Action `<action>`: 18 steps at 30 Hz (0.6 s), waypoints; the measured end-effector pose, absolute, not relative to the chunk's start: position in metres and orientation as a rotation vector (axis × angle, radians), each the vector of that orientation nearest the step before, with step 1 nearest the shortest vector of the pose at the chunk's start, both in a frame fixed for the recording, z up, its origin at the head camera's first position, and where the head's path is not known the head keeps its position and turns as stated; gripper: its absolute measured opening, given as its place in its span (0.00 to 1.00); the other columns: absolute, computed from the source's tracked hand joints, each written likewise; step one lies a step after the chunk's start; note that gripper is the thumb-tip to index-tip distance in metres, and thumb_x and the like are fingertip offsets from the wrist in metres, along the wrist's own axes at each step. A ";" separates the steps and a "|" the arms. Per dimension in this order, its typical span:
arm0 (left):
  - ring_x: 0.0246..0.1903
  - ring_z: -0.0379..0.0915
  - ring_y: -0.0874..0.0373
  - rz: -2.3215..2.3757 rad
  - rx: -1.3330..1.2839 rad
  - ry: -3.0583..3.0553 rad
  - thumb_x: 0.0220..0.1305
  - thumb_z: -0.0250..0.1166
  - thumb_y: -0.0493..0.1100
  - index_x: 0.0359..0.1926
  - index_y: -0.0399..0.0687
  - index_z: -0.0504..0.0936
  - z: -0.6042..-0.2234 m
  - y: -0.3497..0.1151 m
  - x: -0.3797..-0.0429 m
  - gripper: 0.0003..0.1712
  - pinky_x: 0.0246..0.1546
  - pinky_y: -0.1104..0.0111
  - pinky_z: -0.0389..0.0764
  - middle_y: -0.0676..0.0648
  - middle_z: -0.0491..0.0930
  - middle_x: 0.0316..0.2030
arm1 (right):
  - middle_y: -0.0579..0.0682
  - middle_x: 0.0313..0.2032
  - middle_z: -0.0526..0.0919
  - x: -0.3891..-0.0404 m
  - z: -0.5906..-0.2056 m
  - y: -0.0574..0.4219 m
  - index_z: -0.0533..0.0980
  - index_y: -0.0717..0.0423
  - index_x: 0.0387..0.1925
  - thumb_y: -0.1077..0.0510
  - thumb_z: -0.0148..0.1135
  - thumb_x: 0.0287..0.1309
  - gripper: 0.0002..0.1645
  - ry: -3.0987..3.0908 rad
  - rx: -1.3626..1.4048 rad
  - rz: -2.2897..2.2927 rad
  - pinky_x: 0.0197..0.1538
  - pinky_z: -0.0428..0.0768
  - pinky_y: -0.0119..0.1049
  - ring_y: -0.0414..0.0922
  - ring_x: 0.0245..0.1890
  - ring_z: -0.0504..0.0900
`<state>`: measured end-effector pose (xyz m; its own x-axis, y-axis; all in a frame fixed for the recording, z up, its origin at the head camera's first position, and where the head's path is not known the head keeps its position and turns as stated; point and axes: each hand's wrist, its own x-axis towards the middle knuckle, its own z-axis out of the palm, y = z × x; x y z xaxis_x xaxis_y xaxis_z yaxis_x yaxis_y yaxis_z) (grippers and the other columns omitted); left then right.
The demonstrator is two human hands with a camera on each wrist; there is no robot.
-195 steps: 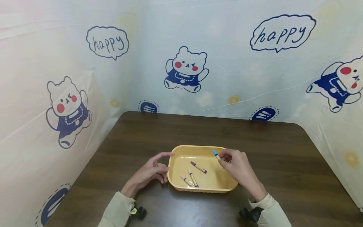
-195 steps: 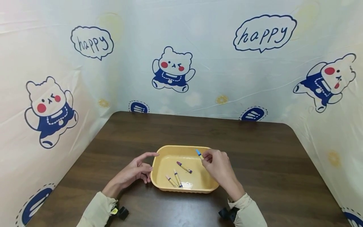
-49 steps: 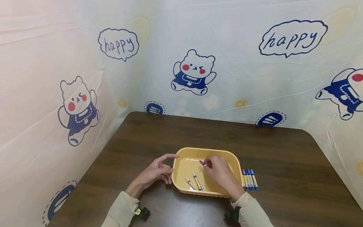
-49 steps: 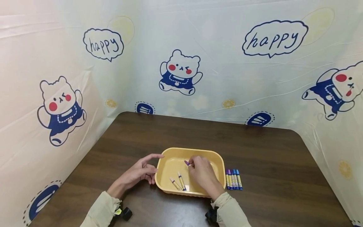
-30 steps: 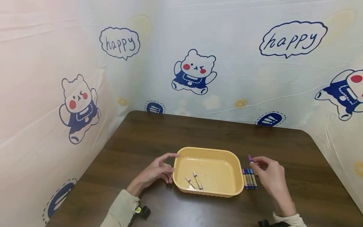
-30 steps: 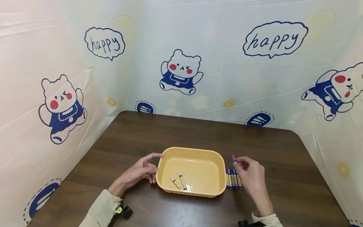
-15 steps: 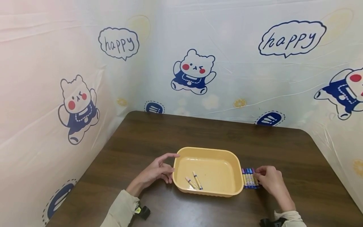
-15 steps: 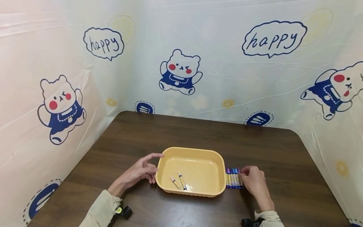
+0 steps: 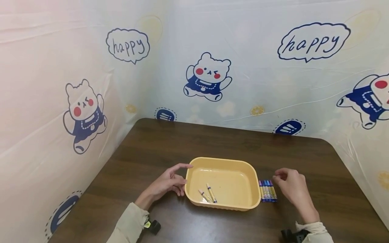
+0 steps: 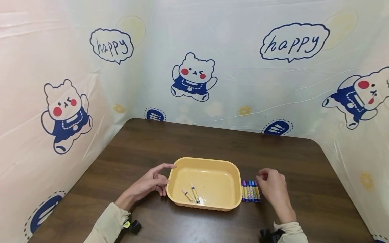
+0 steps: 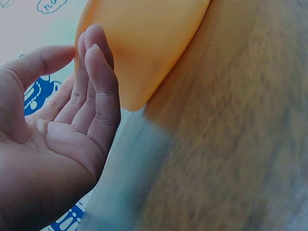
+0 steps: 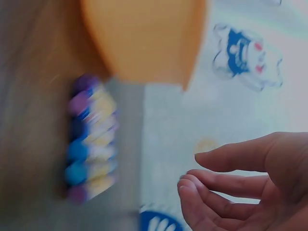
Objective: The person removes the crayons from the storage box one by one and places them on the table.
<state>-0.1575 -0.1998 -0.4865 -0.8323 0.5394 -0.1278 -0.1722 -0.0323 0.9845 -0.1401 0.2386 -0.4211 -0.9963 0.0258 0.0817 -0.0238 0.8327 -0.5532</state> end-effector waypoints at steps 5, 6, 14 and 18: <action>0.23 0.81 0.52 1.918 0.389 1.760 0.69 0.60 0.35 0.72 0.49 0.62 -0.487 -0.201 -0.158 0.33 0.26 0.66 0.83 0.42 0.84 0.27 | 0.56 0.31 0.85 -0.139 -0.402 0.203 0.83 0.66 0.39 0.62 0.67 0.58 0.10 -2.825 0.110 0.875 0.34 0.83 0.44 0.48 0.30 0.82; 0.23 0.81 0.52 1.920 0.387 1.761 0.69 0.60 0.35 0.72 0.50 0.63 -0.487 -0.201 -0.158 0.33 0.26 0.65 0.83 0.42 0.84 0.27 | 0.54 0.31 0.85 -0.139 -0.400 0.195 0.83 0.65 0.38 0.63 0.68 0.57 0.09 -2.801 0.140 0.877 0.34 0.83 0.43 0.47 0.30 0.82; 0.24 0.81 0.52 1.919 0.398 1.760 0.69 0.60 0.35 0.71 0.50 0.64 -0.489 -0.203 -0.158 0.32 0.26 0.65 0.84 0.42 0.85 0.28 | 0.48 0.25 0.82 -0.138 -0.410 0.122 0.83 0.62 0.32 0.67 0.72 0.50 0.05 -2.715 0.425 0.901 0.31 0.80 0.35 0.41 0.27 0.79; 0.24 0.81 0.52 1.915 0.400 1.766 0.69 0.60 0.35 0.71 0.51 0.64 -0.490 -0.201 -0.158 0.32 0.25 0.65 0.84 0.42 0.84 0.28 | 0.47 0.25 0.81 -0.133 -0.417 0.093 0.82 0.61 0.30 0.66 0.74 0.49 0.07 -2.798 0.520 0.907 0.32 0.79 0.33 0.40 0.26 0.78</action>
<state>-0.1580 -0.2012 -0.4896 -0.8317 0.5425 -0.1182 -0.1617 -0.0330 0.9863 -0.1331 0.0933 -0.4169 -0.9279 -0.2775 0.2491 -0.3708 0.7564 -0.5388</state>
